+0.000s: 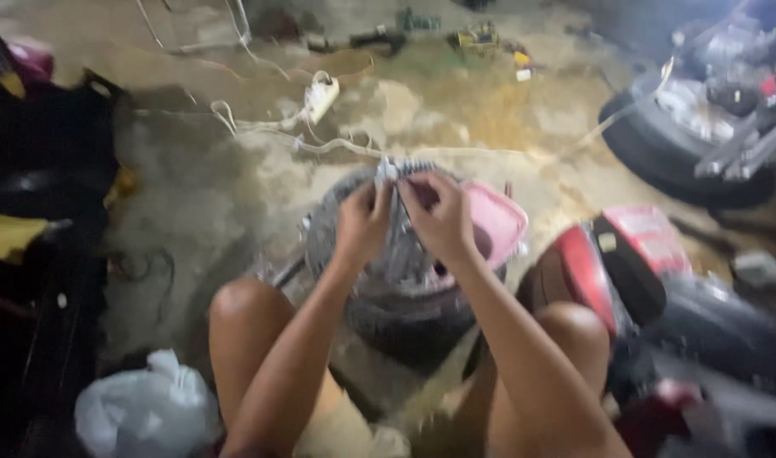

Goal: The person sits on the floor and scrubs a metal cylinder with cooling fins using a small brush. They repeatedly dip the brush into a pink container of liquid and scrub the object's surface. The person also handles a car tire and a car bumper in the surrounding area.

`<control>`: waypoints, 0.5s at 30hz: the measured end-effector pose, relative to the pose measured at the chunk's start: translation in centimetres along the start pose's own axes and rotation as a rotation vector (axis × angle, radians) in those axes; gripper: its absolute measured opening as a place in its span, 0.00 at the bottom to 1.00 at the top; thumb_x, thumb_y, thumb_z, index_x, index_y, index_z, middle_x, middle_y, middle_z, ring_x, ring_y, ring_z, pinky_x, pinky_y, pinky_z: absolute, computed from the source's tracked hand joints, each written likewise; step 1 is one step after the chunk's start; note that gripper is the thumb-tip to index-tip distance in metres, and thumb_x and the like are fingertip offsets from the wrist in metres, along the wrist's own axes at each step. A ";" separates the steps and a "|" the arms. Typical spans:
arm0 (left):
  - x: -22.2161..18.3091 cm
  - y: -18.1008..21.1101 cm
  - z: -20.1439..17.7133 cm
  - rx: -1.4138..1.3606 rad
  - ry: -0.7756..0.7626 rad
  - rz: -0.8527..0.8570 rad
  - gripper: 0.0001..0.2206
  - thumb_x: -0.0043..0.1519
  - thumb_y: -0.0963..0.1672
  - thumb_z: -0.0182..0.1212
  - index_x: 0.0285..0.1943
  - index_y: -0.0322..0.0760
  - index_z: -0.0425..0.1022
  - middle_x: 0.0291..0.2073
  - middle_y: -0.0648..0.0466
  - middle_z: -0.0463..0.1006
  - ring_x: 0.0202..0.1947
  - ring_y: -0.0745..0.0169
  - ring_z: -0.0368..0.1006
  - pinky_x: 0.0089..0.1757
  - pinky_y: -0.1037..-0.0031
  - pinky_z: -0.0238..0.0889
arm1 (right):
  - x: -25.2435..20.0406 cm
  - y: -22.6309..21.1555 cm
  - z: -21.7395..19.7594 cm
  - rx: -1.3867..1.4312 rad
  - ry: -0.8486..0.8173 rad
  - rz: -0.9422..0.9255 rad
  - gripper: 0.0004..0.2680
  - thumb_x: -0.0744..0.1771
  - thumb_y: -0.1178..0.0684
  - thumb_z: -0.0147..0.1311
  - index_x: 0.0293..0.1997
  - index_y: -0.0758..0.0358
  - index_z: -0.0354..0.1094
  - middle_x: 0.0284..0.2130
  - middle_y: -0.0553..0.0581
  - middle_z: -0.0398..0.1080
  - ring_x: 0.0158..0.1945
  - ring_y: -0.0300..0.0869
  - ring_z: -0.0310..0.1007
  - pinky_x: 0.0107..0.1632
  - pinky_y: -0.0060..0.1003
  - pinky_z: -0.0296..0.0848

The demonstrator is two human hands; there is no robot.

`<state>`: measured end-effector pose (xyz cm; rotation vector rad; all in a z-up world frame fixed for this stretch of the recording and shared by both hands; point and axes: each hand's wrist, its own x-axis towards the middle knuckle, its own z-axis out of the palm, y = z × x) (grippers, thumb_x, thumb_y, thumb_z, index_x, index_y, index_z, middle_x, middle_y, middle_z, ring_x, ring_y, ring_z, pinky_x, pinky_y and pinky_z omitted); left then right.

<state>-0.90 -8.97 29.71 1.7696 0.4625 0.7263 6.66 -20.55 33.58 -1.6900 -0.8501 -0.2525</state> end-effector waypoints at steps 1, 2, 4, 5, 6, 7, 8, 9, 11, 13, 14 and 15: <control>0.1 0.9 0.3 0.002 0.013 0.016 0.18 0.72 0.51 0.52 0.34 0.37 0.75 0.22 0.56 0.66 0.25 0.65 0.59 0.29 0.67 0.56 | 0.2 0.8 -0.5 0.008 0.001 -0.020 0.05 0.66 0.53 0.62 0.37 0.63 0.78 0.25 0.59 0.74 0.28 0.45 0.76 0.34 0.37 0.73; -0.4 1.6 0.4 -0.028 0.010 0.008 0.20 0.72 0.51 0.50 0.33 0.35 0.75 0.20 0.55 0.66 0.25 0.65 0.58 0.28 0.67 0.55 | -0.5 1.5 -0.8 -0.027 0.021 0.057 0.05 0.66 0.51 0.62 0.37 0.60 0.78 0.24 0.57 0.75 0.27 0.44 0.74 0.33 0.37 0.71; -0.7 1.1 0.5 -0.058 -0.007 -0.019 0.22 0.73 0.52 0.49 0.31 0.32 0.74 0.19 0.53 0.65 0.24 0.65 0.57 0.28 0.67 0.55 | -1.5 2.1 -1.5 -0.068 0.039 0.157 0.06 0.65 0.49 0.62 0.37 0.57 0.78 0.24 0.55 0.75 0.26 0.43 0.72 0.32 0.37 0.70; -0.3 0.2 0.7 -0.044 0.018 0.027 0.23 0.74 0.51 0.47 0.30 0.33 0.72 0.18 0.53 0.64 0.22 0.67 0.55 0.27 0.68 0.54 | -1.7 1.9 -1.9 -0.030 0.053 0.185 0.05 0.66 0.49 0.62 0.37 0.56 0.78 0.23 0.52 0.75 0.25 0.39 0.71 0.31 0.34 0.69; 0.8 -0.5 0.9 -0.034 0.051 0.088 0.23 0.75 0.51 0.46 0.28 0.34 0.70 0.16 0.53 0.62 0.20 0.68 0.53 0.26 0.70 0.53 | -1.0 1.7 -2.2 0.009 0.073 0.196 0.05 0.66 0.48 0.61 0.36 0.55 0.77 0.23 0.49 0.75 0.24 0.35 0.69 0.30 0.31 0.68; 0.1 0.1 1.1 -0.038 0.044 0.085 0.23 0.75 0.51 0.46 0.28 0.34 0.70 0.16 0.53 0.62 0.20 0.68 0.53 0.26 0.70 0.53 | -1.4 1.7 -2.4 0.002 0.076 0.201 0.05 0.66 0.48 0.61 0.36 0.55 0.77 0.23 0.49 0.75 0.24 0.35 0.69 0.30 0.31 0.68; -0.2 0.8 1.1 -0.016 0.022 0.107 0.24 0.75 0.51 0.45 0.28 0.34 0.69 0.15 0.52 0.61 0.20 0.67 0.53 0.27 0.67 0.52 | -1.5 1.7 -2.3 0.024 0.070 0.204 0.04 0.66 0.50 0.61 0.35 0.55 0.77 0.23 0.49 0.75 0.23 0.35 0.69 0.30 0.31 0.68; -0.6 1.5 1.0 0.006 0.001 0.130 0.25 0.75 0.51 0.44 0.27 0.33 0.69 0.14 0.52 0.60 0.19 0.66 0.53 0.27 0.65 0.52 | -1.7 1.7 -2.3 0.045 0.064 0.207 0.03 0.65 0.52 0.61 0.35 0.56 0.77 0.23 0.50 0.76 0.23 0.35 0.70 0.30 0.31 0.69; -0.6 0.8 1.0 0.006 -0.015 0.128 0.24 0.75 0.51 0.43 0.27 0.35 0.69 0.14 0.53 0.60 0.18 0.67 0.53 0.26 0.66 0.52 | -2.2 2.4 -1.5 0.020 0.076 0.183 0.03 0.65 0.52 0.61 0.34 0.56 0.76 0.22 0.51 0.75 0.23 0.38 0.71 0.30 0.32 0.70; -0.3 0.7 1.2 -0.002 -0.035 0.135 0.24 0.75 0.51 0.41 0.28 0.37 0.68 0.15 0.53 0.60 0.17 0.67 0.52 0.25 0.67 0.52 | -2.2 2.7 -1.3 -0.012 0.095 0.151 0.04 0.65 0.52 0.60 0.33 0.57 0.76 0.21 0.53 0.74 0.23 0.41 0.72 0.30 0.34 0.71; -0.6 0.9 1.3 0.012 -0.031 0.129 0.24 0.75 0.51 0.42 0.28 0.36 0.69 0.15 0.52 0.62 0.18 0.66 0.54 0.25 0.66 0.52 | -2.4 2.6 -1.4 -0.029 0.108 0.122 0.03 0.65 0.54 0.60 0.33 0.59 0.75 0.21 0.55 0.74 0.23 0.44 0.73 0.29 0.36 0.71; -0.8 1.1 1.4 0.026 -0.027 0.122 0.24 0.75 0.52 0.43 0.28 0.35 0.69 0.15 0.50 0.63 0.19 0.65 0.55 0.26 0.66 0.53 | -2.6 2.5 -1.5 -0.045 0.121 0.092 0.03 0.65 0.56 0.59 0.32 0.61 0.74 0.21 0.58 0.74 0.23 0.47 0.74 0.29 0.38 0.71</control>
